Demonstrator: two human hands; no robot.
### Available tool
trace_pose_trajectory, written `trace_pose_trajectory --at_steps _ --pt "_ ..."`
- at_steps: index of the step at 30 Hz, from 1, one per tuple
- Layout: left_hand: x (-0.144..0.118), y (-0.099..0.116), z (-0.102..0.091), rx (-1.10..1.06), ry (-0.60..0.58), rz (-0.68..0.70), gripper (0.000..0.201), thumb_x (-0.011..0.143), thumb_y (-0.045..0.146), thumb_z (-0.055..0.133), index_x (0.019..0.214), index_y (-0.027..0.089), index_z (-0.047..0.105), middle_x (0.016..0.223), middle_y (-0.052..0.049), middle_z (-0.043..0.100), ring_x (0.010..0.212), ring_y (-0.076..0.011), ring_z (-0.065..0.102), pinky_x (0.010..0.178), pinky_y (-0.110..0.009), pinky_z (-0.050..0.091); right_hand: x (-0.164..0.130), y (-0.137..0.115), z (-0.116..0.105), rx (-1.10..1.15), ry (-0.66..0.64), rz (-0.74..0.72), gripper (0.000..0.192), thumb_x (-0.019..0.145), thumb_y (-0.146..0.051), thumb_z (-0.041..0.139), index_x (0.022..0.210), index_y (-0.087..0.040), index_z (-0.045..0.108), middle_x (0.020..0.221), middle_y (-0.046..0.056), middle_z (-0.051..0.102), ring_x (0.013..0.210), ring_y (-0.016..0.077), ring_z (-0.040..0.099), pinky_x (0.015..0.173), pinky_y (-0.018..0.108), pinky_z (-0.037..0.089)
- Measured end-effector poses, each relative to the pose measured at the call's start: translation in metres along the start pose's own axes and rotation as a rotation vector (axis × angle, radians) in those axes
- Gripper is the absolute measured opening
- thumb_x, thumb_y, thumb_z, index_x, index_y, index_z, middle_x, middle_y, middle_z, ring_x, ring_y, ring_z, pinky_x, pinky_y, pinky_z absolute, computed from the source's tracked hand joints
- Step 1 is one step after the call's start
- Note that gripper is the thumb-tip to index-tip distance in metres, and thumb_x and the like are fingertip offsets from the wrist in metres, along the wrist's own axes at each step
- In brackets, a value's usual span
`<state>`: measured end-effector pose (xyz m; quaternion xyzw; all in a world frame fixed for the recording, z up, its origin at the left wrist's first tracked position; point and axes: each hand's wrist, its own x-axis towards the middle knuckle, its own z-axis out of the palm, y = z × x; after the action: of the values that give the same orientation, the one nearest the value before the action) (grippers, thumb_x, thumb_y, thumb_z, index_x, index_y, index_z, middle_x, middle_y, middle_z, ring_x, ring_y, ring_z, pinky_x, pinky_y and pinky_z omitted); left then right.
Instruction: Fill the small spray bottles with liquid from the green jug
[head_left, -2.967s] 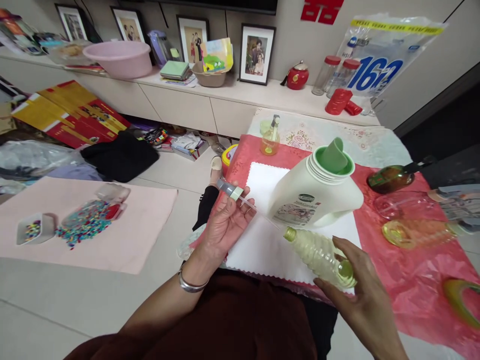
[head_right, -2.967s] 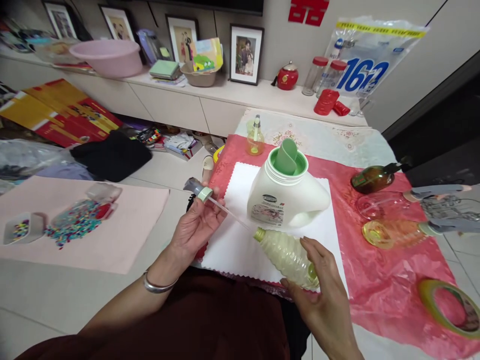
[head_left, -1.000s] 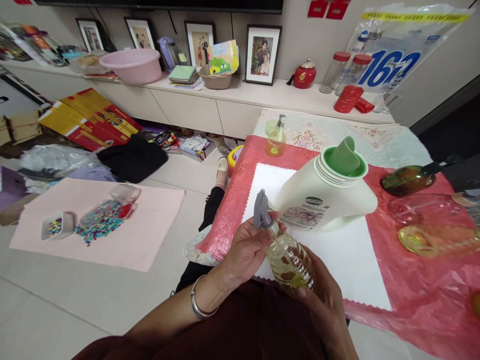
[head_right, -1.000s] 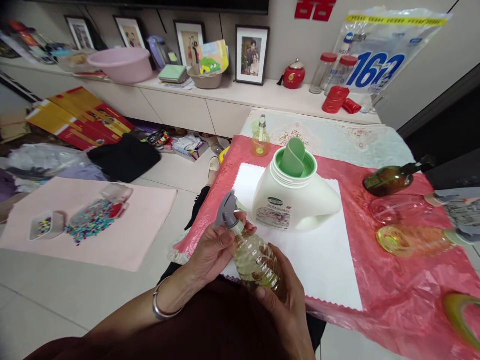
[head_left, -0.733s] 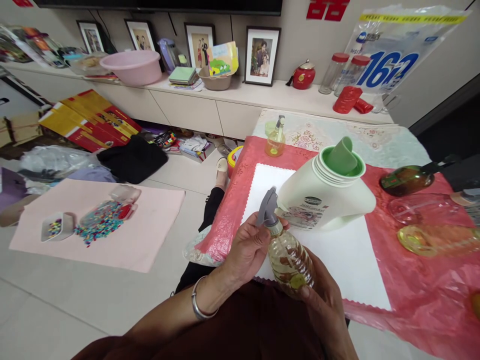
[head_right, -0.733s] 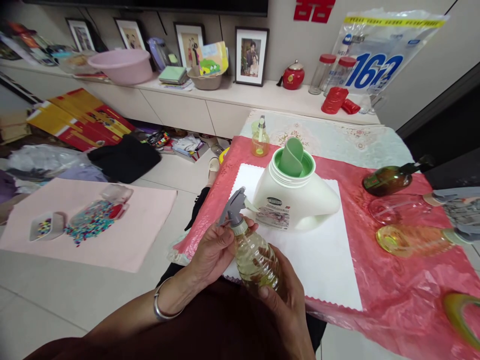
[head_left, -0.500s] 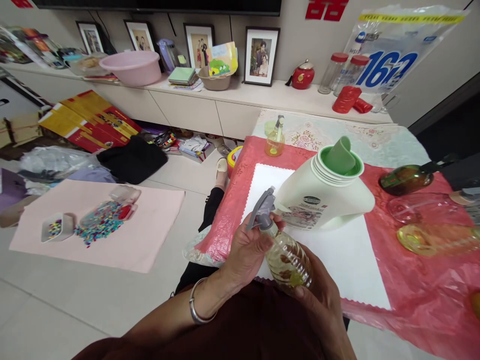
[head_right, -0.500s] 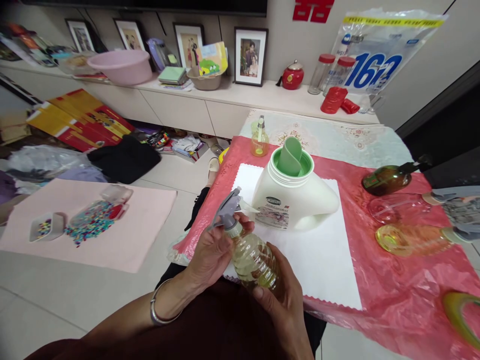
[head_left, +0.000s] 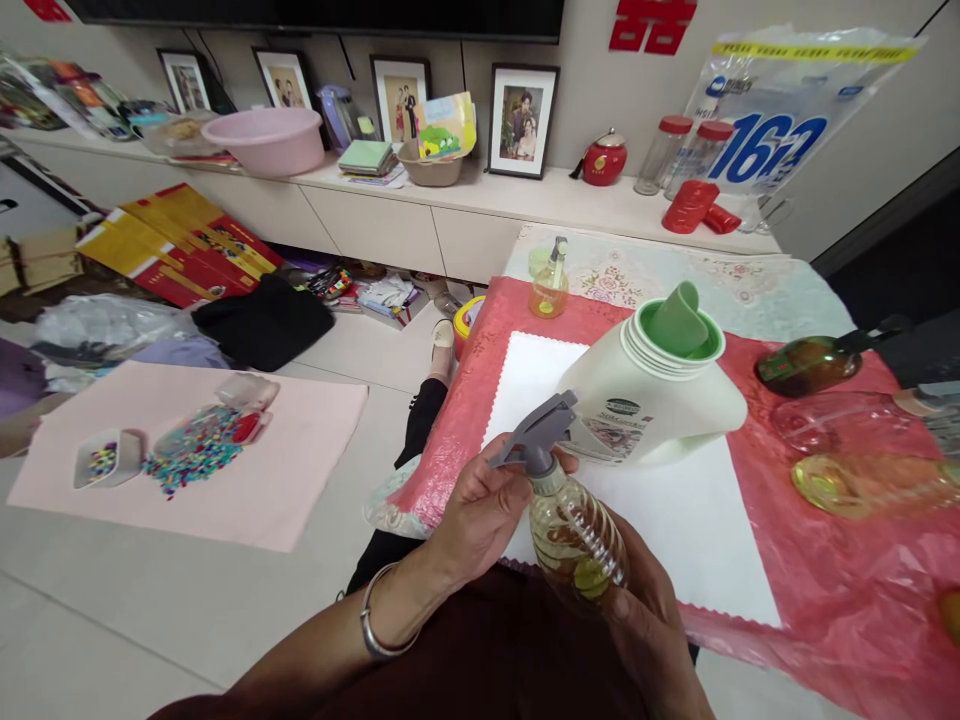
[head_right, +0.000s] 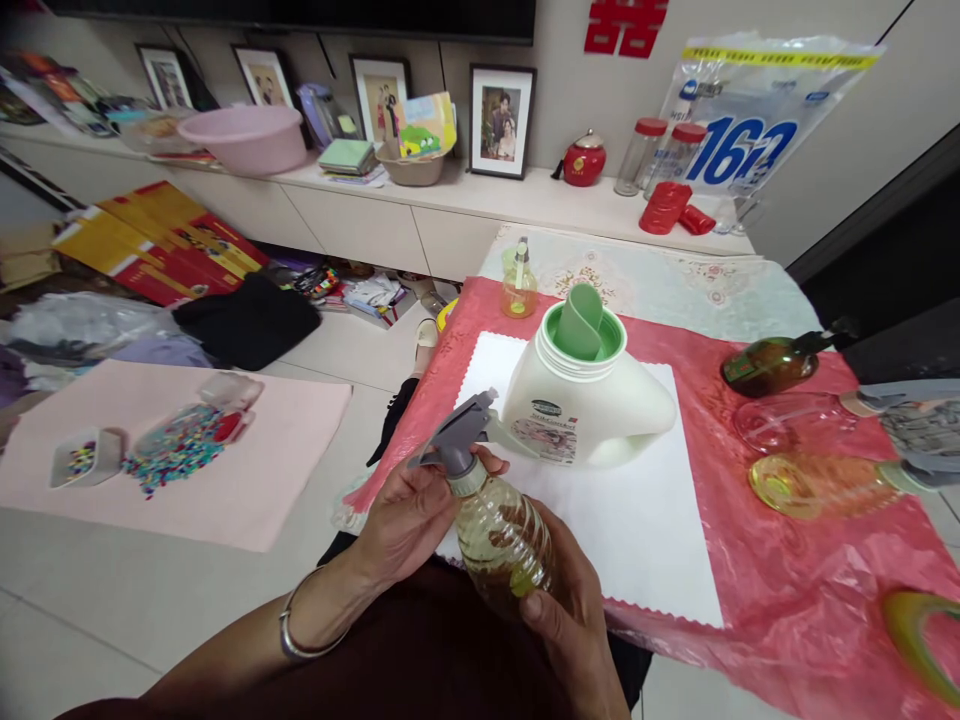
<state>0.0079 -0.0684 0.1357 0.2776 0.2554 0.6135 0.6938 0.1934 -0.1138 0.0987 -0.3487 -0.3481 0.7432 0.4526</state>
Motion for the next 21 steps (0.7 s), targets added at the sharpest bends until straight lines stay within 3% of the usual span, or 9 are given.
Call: trace_pose_trajectory --at_steps 4,6,9,12,15,18,21 --pt "0.0002 -0.0025 -0.0008 -0.008 0.104 -0.032 0.055 0.058 0.038 0.097 0.106 0.025 0.074 0.101 -0.004 0.073 0.103 -0.0243 0.067 0.097 -0.041 0.048 -0.0007 0.0012 -0.0029 -0.047 0.040 -0.003 0.080 0.076 -0.051 0.085 0.144 -0.022 0.054 0.148 0.012 0.043 0.135 0.0353 0.045 0.108 0.042 0.048" --pt "0.0008 -0.0011 -0.0022 0.013 0.130 -0.071 0.049 0.057 0.036 0.097 0.099 0.023 0.076 0.094 -0.003 0.073 0.095 -0.0220 0.068 0.094 -0.039 0.049 -0.0009 0.0022 -0.0026 -0.020 0.027 0.015 0.082 0.074 -0.052 0.085 0.144 -0.022 0.054 0.148 0.013 0.043 0.135 0.0354 0.045 0.108 0.041 0.048" --pt "0.0012 0.0020 -0.0051 0.024 0.070 -0.091 0.038 0.063 0.036 0.094 0.093 0.020 0.076 0.092 -0.004 0.075 0.093 -0.0224 0.069 0.094 -0.038 0.048 -0.0011 0.0047 -0.0028 0.054 0.013 0.051 0.084 0.073 -0.054 0.086 0.144 -0.021 0.055 0.148 0.013 0.044 0.136 0.0353 0.044 0.108 0.042 0.047" --pt "0.0009 0.0019 -0.0073 -0.001 0.013 -0.078 0.038 0.070 0.038 0.091 0.100 0.021 0.074 0.097 -0.006 0.076 0.099 -0.0250 0.070 0.097 -0.041 0.048 -0.0016 0.0070 -0.0041 0.095 -0.024 0.075 0.083 0.073 -0.055 0.085 0.144 -0.023 0.055 0.148 0.013 0.044 0.136 0.0341 0.045 0.109 0.042 0.046" --pt "0.0002 -0.0004 -0.0064 0.004 -0.019 -0.052 0.035 0.075 0.041 0.086 0.101 0.022 0.074 0.098 -0.006 0.075 0.103 -0.0258 0.069 0.100 -0.043 0.047 -0.0023 0.0070 -0.0039 0.096 0.018 0.075 0.082 0.072 -0.053 0.086 0.142 -0.024 0.056 0.147 0.011 0.045 0.135 0.0335 0.046 0.110 0.041 0.045" --pt "0.0003 -0.0001 -0.0024 0.031 0.016 -0.061 0.046 0.065 0.042 0.093 0.103 0.024 0.074 0.100 -0.005 0.075 0.103 -0.0259 0.068 0.098 -0.043 0.049 -0.0022 0.0063 -0.0031 0.115 0.051 0.066 0.083 0.070 -0.051 0.088 0.142 -0.024 0.057 0.147 0.011 0.045 0.136 0.0336 0.044 0.110 0.041 0.045" --pt "0.0020 0.0046 0.0004 0.051 0.034 -0.081 0.051 0.058 0.040 0.096 0.102 0.024 0.077 0.101 -0.005 0.074 0.101 -0.0245 0.067 0.096 -0.039 0.050 -0.0011 0.0077 -0.0039 0.132 -0.025 0.076 0.080 0.072 -0.049 0.086 0.142 -0.023 0.057 0.146 0.012 0.046 0.136 0.0343 0.045 0.110 0.043 0.045"
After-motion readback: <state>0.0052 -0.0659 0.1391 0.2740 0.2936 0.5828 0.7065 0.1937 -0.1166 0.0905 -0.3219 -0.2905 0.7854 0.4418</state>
